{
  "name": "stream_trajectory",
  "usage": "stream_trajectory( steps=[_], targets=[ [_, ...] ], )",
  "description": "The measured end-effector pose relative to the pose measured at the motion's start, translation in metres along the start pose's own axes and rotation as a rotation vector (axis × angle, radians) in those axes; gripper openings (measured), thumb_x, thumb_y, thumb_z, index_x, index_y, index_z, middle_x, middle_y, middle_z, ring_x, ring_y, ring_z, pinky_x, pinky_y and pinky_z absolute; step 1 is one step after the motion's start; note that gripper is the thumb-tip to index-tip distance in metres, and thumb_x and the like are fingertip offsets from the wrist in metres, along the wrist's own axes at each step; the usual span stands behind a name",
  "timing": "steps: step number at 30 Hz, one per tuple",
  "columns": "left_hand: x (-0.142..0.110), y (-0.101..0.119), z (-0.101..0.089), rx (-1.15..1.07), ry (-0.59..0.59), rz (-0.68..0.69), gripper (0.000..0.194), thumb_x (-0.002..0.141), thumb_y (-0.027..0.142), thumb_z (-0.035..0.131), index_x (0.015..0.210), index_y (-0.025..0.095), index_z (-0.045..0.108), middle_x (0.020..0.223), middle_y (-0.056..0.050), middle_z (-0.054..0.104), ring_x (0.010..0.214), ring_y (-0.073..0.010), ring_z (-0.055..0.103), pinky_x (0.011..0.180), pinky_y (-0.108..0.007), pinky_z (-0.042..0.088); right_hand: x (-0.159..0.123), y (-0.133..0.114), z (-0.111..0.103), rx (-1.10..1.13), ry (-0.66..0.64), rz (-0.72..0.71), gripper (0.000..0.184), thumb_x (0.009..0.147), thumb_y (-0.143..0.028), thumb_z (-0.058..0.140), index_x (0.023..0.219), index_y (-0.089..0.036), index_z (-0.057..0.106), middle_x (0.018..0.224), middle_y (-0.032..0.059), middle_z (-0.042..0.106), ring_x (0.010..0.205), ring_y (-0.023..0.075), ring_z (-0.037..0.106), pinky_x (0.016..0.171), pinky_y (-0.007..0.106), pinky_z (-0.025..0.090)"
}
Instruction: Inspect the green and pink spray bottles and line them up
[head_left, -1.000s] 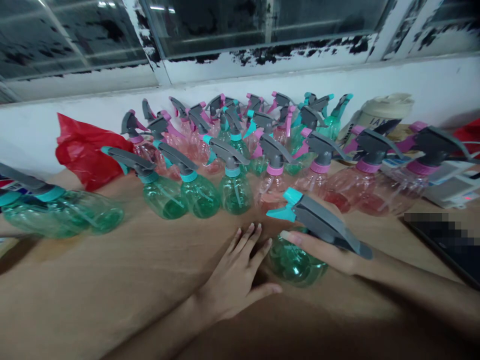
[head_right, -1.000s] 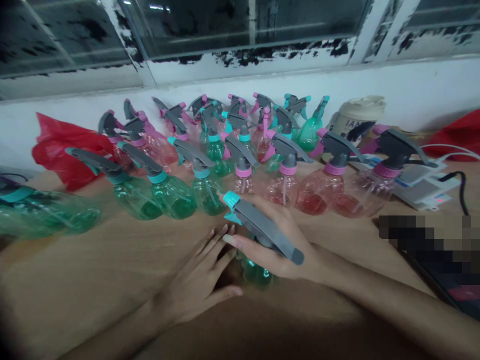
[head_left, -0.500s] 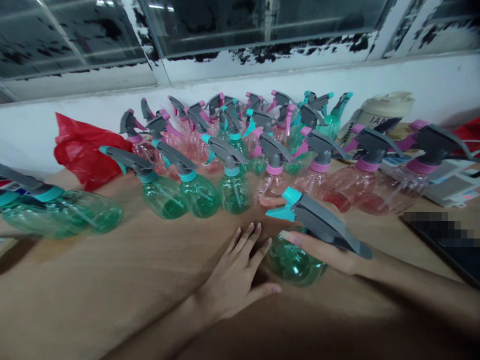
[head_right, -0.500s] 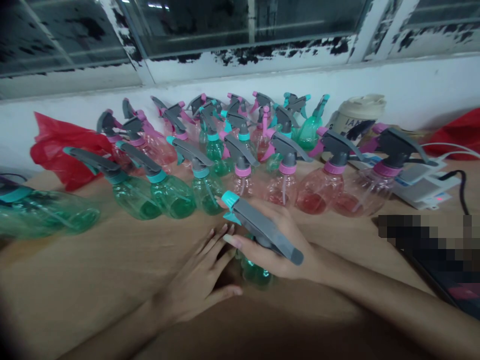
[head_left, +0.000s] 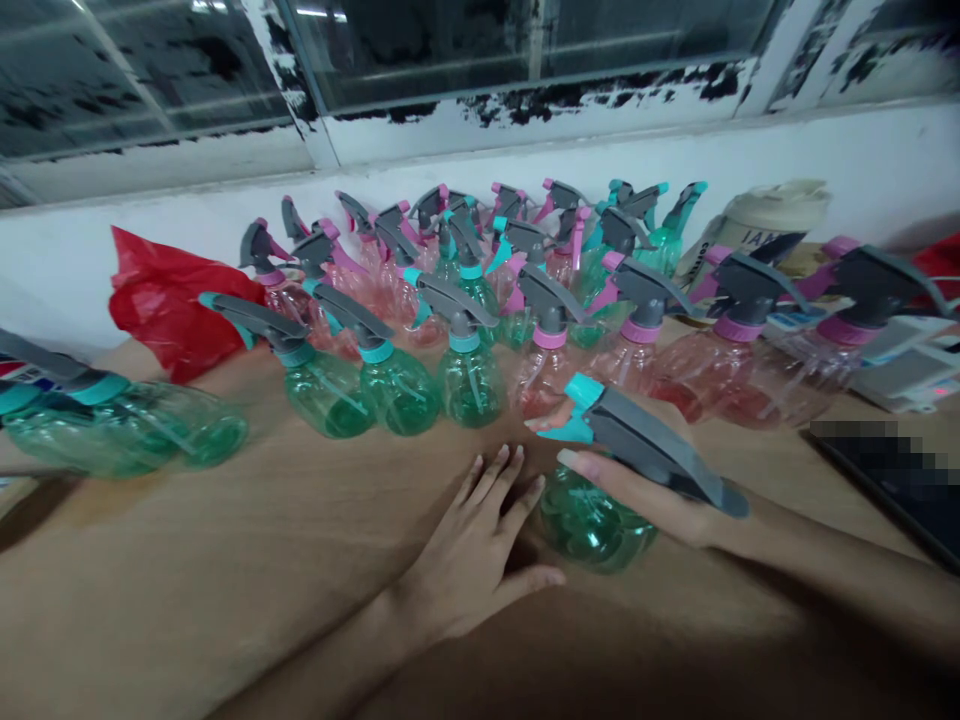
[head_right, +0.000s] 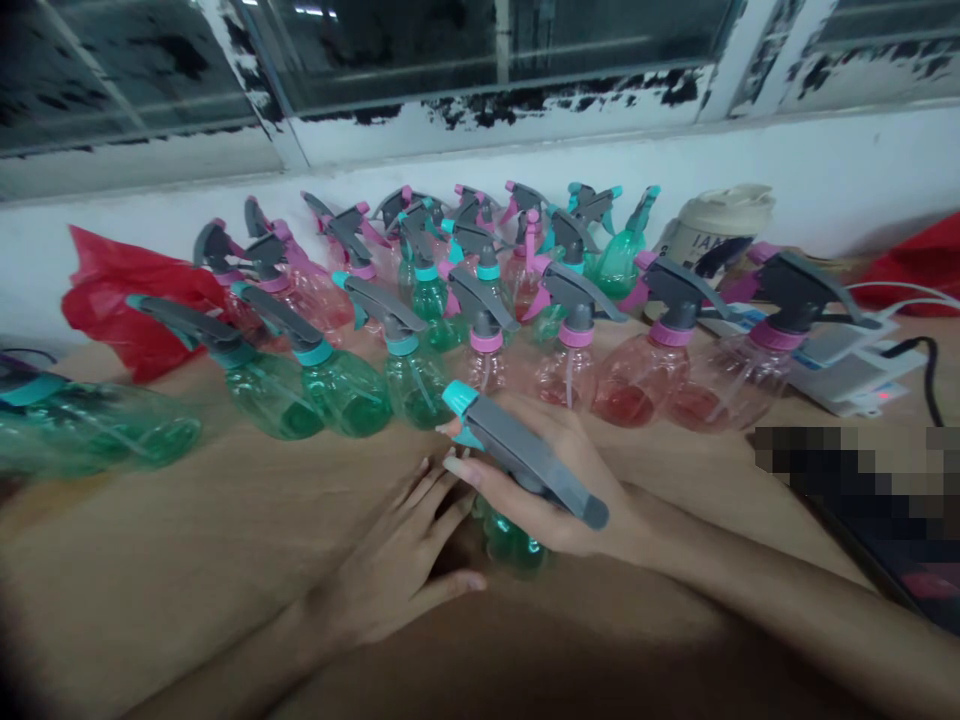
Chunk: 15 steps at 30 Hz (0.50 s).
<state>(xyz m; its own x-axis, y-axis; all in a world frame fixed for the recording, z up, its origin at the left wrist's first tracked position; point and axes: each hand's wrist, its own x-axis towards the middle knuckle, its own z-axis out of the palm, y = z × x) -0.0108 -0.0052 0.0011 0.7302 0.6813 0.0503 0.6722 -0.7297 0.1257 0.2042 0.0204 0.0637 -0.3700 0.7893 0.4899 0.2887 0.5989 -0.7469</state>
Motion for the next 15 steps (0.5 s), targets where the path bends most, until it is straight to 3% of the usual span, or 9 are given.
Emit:
stream_trajectory(
  steps=[10, 15],
  targets=[
    [0.0007, 0.0002, -0.0024, -0.013, -0.002, 0.001, 0.077, 0.091, 0.068, 0.034, 0.146, 0.015, 0.028, 0.153, -0.015, 0.026, 0.142, -0.0309, 0.015, 0.113, -0.051, 0.021, -0.0003, -0.0007, 0.0008, 0.016, 0.015, -0.005, 0.008, 0.085, -0.030, 0.060, 0.083, -0.022, 0.061, 0.071, -0.0011, 0.062, 0.061, 0.0123, 0.059, 0.055, 0.027, 0.047],
    [0.0001, 0.0001, -0.0009, -0.022, -0.003, -0.008, 0.079, 0.090, 0.068, 0.036, 0.146, 0.013, 0.029, 0.154, -0.016, 0.023, 0.142, -0.0320, 0.010, 0.114, -0.051, 0.020, 0.0009, -0.0005, -0.0006, 0.035, -0.013, -0.034, 0.012, 0.084, -0.033, 0.062, 0.093, -0.025, 0.064, 0.079, 0.0005, 0.064, 0.068, 0.0150, 0.061, 0.062, 0.031, 0.051]
  ],
)
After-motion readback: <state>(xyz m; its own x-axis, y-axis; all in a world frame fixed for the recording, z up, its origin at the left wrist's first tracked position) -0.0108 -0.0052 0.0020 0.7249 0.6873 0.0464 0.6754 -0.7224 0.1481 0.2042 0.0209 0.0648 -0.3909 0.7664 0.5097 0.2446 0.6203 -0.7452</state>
